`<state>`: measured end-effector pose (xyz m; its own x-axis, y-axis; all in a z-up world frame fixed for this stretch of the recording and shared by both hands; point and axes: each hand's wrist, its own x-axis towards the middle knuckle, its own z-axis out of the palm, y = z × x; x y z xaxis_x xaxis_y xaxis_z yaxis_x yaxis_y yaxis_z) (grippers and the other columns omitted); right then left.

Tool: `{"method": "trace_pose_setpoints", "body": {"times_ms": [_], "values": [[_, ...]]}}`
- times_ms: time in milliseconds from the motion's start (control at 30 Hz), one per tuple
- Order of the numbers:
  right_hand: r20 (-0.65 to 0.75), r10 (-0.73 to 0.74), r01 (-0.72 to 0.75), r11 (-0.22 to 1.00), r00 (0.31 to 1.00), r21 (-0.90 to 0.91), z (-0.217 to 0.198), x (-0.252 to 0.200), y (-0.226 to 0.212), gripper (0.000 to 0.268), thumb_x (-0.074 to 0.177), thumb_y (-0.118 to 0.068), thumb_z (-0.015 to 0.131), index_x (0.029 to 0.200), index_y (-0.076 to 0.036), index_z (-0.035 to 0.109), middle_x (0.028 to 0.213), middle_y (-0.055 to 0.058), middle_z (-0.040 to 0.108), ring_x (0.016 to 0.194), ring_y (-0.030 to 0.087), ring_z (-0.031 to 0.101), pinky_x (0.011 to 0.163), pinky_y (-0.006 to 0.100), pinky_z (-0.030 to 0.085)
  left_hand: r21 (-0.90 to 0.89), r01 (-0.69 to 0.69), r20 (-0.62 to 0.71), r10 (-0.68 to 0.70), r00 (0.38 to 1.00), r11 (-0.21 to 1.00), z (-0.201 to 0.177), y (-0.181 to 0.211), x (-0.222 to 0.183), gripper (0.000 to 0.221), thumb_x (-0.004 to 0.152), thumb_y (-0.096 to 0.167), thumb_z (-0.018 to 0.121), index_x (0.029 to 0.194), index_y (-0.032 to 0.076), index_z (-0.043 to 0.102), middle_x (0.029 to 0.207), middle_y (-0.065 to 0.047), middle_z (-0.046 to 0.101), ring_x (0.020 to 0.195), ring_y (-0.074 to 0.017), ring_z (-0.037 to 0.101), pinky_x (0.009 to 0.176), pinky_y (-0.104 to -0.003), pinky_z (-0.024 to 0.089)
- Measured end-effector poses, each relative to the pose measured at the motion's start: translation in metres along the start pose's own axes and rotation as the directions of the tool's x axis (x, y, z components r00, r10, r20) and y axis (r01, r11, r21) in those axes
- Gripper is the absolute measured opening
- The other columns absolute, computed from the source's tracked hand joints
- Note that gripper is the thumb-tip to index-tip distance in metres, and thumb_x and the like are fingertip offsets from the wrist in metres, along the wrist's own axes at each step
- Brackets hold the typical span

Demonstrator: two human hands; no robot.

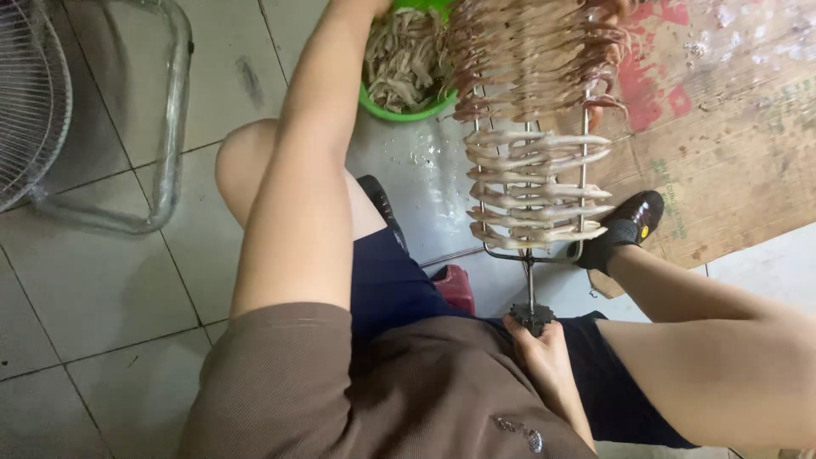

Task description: Skewer multiple raw squids onto a rotisserie-style metal spit for grilling.

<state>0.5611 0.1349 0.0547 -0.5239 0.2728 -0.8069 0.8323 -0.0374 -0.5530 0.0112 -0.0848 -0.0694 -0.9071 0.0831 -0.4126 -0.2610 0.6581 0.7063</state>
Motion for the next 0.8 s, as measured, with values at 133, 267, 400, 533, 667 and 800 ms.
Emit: {"method": "trace_pose_setpoints", "body": {"times_ms": [133, 267, 400, 533, 667, 800], "values": [[-0.038, -0.069, 0.07, 0.997, 0.997, 0.016, -0.001, 0.006, 0.002, 0.019, 0.09, -0.016, 0.073, 0.078, -0.001, 0.07, 0.067, -0.004, 0.061, 0.06, 0.007, 0.047, 0.052, 0.029, 0.038, 0.815, -0.369, 0.16, 0.44, 0.884, 0.446, 0.066, -0.114, 0.09, 0.02, 0.082, 0.001, 0.07, 0.101, 0.003, 0.074, 0.111, -0.024, 0.071, 0.105, -0.0367, 0.069, 0.085, -0.055, 0.055], [-0.058, -0.08, 0.078, 0.996, 0.995, -0.045, -0.001, 0.003, 0.003, 0.018, 0.089, -0.016, 0.073, 0.082, 0.001, 0.073, 0.071, -0.001, 0.068, 0.065, 0.007, 0.054, 0.056, 0.029, 0.046, 0.595, -0.235, -0.019, 0.305, 0.952, 0.768, 0.106, -0.13, 0.048, 0.007, 0.094, 0.003, 0.065, 0.093, 0.004, 0.073, 0.103, -0.018, 0.072, 0.098, -0.0316, 0.069, 0.088, -0.049, 0.056], [-0.08, -0.105, 0.091, 0.983, 0.991, -0.158, -0.004, 0.007, 0.009, 0.019, 0.089, -0.015, 0.073, 0.083, 0.004, 0.073, 0.071, 0.002, 0.071, 0.067, 0.009, 0.057, 0.058, 0.031, 0.049, 0.488, -0.108, -0.127, 0.193, 0.973, 0.866, 0.142, -0.151, 0.059, 0.007, 0.094, 0.011, 0.066, 0.094, 0.005, 0.071, 0.1, -0.017, 0.071, 0.091, -0.0308, 0.069, 0.079, -0.047, 0.056], [-0.079, -0.15, 0.139, 0.982, 0.985, -0.131, -0.007, 0.016, 0.028, 0.015, 0.086, -0.013, 0.073, 0.084, 0.002, 0.075, 0.072, 0.0, 0.074, 0.067, 0.008, 0.061, 0.06, 0.03, 0.052, 0.399, 0.051, -0.077, -0.022, 0.997, 0.915, 0.132, -0.151, 0.052, 0.008, 0.096, 0.016, 0.067, 0.096, 0.008, 0.069, 0.102, -0.015, 0.072, 0.09, -0.0276, 0.07, 0.078, -0.046, 0.057], [-0.086, -0.106, 0.095, 0.989, 0.991, -0.116, -0.007, 0.017, 0.03, 0.018, 0.088, -0.014, 0.074, 0.083, 0.003, 0.074, 0.072, 0.0, 0.071, 0.067, 0.008, 0.058, 0.059, 0.03, 0.05, 0.489, 0.074, 0.048, -0.112, 0.993, 0.869, 0.094, -0.154, 0.056, 0.035, 0.081, 0.034, 0.082, 0.1, 0.008, 0.067, 0.102, -0.015, 0.073, 0.09, -0.0258, 0.07, 0.081, -0.044, 0.058], [-0.073, -0.099, 0.091, 0.99, 0.992, -0.103, -0.01, 0.024, 0.04, 0.02, 0.089, -0.015, 0.075, 0.082, 0.004, 0.074, 0.072, -0.001, 0.07, 0.067, 0.007, 0.056, 0.059, 0.03, 0.048, 0.551, 0.091, 0.021, -0.123, 0.992, 0.83, 0.13, -0.194, 0.115, 0.028, 0.092, 0.027, 0.072, 0.107, 0.004, 0.067, 0.102, -0.015, 0.071, 0.091, -0.0262, 0.07, 0.081, -0.043, 0.061]]}}
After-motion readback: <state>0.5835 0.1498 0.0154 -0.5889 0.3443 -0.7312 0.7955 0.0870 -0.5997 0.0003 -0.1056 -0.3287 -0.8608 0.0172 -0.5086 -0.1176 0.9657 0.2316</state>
